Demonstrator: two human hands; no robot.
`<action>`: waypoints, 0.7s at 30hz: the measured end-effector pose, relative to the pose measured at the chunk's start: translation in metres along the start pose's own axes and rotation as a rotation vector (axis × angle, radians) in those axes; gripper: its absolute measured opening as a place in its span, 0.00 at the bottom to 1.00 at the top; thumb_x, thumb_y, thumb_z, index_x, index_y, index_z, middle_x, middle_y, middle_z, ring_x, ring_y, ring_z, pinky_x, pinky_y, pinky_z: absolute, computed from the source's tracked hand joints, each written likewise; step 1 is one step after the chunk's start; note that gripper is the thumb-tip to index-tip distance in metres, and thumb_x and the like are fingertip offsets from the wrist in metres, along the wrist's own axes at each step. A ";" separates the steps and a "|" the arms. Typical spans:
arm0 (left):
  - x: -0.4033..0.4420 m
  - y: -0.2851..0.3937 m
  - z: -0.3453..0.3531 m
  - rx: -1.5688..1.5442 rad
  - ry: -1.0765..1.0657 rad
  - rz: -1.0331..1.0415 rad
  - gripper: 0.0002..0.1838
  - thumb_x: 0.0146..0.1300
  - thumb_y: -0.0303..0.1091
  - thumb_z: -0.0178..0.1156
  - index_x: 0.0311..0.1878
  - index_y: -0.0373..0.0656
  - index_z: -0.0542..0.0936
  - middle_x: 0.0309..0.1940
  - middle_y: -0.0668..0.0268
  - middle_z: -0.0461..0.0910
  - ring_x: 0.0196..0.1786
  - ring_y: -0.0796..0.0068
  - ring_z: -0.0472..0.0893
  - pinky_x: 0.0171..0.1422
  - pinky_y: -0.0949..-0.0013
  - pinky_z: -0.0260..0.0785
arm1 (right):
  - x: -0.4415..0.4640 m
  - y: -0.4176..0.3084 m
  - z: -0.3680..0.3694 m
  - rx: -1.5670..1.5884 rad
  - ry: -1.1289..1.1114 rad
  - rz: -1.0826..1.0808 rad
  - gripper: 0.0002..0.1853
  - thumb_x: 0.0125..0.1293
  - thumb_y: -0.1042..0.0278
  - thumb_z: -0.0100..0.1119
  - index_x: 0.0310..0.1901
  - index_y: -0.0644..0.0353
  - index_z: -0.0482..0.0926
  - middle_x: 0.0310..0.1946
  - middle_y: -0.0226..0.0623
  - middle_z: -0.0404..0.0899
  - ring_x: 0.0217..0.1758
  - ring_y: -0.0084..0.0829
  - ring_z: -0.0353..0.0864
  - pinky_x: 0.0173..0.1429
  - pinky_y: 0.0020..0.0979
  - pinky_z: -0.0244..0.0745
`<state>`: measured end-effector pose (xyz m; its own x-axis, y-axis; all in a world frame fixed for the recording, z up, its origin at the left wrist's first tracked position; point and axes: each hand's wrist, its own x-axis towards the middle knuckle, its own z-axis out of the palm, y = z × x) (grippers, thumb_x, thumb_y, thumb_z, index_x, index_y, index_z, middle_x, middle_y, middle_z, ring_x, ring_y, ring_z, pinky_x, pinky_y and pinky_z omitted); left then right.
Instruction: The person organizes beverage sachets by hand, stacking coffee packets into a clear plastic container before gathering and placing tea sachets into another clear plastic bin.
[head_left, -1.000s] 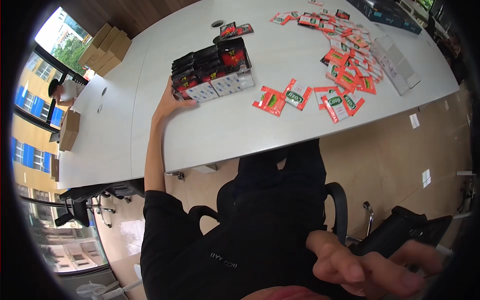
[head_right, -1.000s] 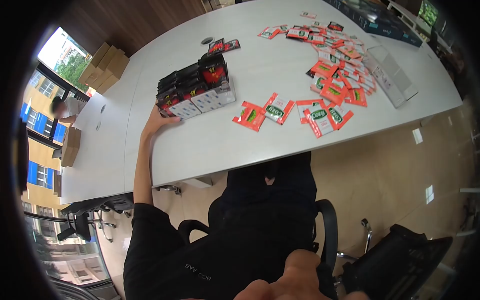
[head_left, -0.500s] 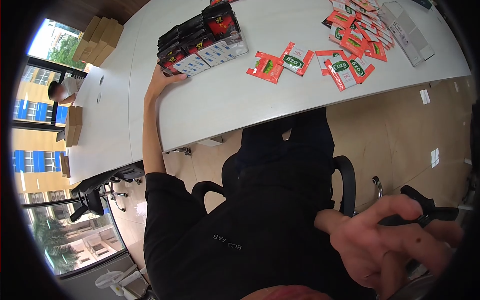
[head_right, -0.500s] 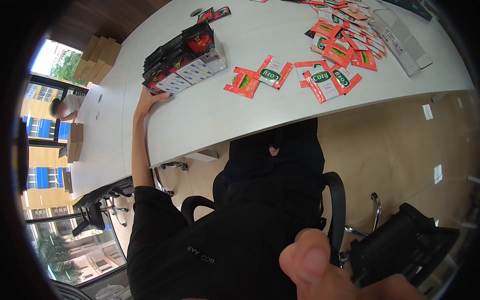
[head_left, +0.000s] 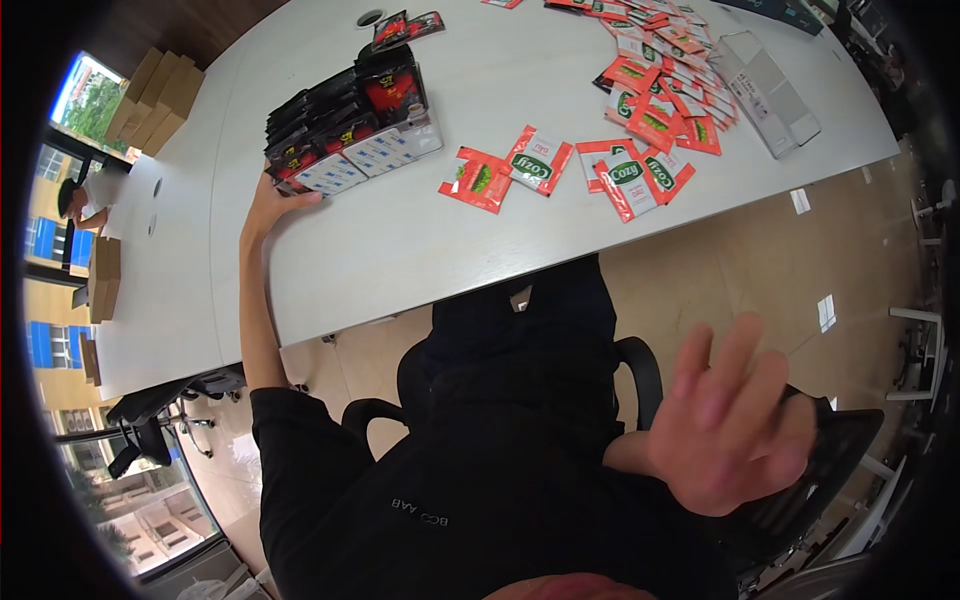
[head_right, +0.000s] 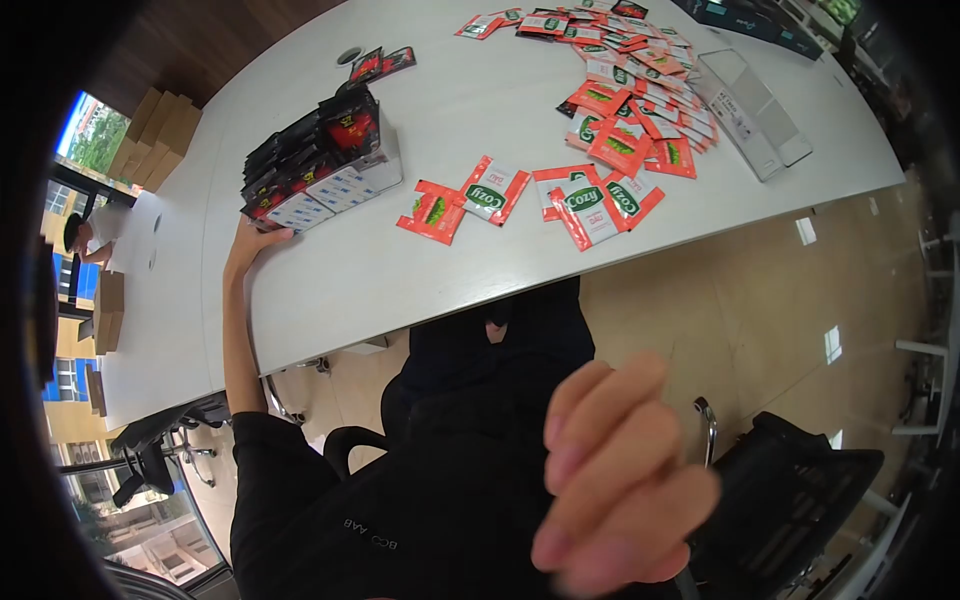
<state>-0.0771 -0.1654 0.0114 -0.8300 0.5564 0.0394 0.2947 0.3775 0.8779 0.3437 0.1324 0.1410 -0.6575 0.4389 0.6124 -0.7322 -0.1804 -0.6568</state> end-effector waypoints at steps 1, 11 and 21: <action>-0.001 0.005 0.002 0.036 -0.003 -0.024 0.51 0.35 0.34 0.85 0.65 0.37 0.66 0.52 0.57 0.80 0.56 0.64 0.79 0.68 0.61 0.70 | 0.001 -0.002 0.001 -0.106 -0.047 0.119 0.12 0.79 0.51 0.45 0.46 0.35 0.81 0.27 0.13 0.76 0.47 0.15 0.65 0.48 0.30 0.57; 0.004 -0.016 -0.009 0.087 -0.037 -0.026 0.39 0.43 0.38 0.81 0.57 0.35 0.75 0.45 0.58 0.82 0.47 0.68 0.81 0.55 0.65 0.73 | 0.011 0.040 -0.048 0.327 -0.672 0.245 0.11 0.72 0.71 0.56 0.40 0.67 0.86 0.22 0.34 0.78 0.16 0.22 0.73 0.20 0.25 0.66; -0.005 0.009 0.012 -0.264 -0.045 0.008 0.64 0.28 0.26 0.84 0.73 0.41 0.57 0.59 0.60 0.74 0.60 0.64 0.77 0.67 0.58 0.72 | -0.146 0.257 -0.188 -1.304 -0.396 0.507 0.09 0.58 0.64 0.70 0.38 0.56 0.84 0.30 0.33 0.85 0.40 0.34 0.85 0.54 0.44 0.73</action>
<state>-0.0649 -0.1563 0.0133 -0.8043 0.5934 0.0308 0.1625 0.1698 0.9720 0.2853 0.1873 -0.2001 -0.9545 0.2663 0.1345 0.1257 0.7678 -0.6282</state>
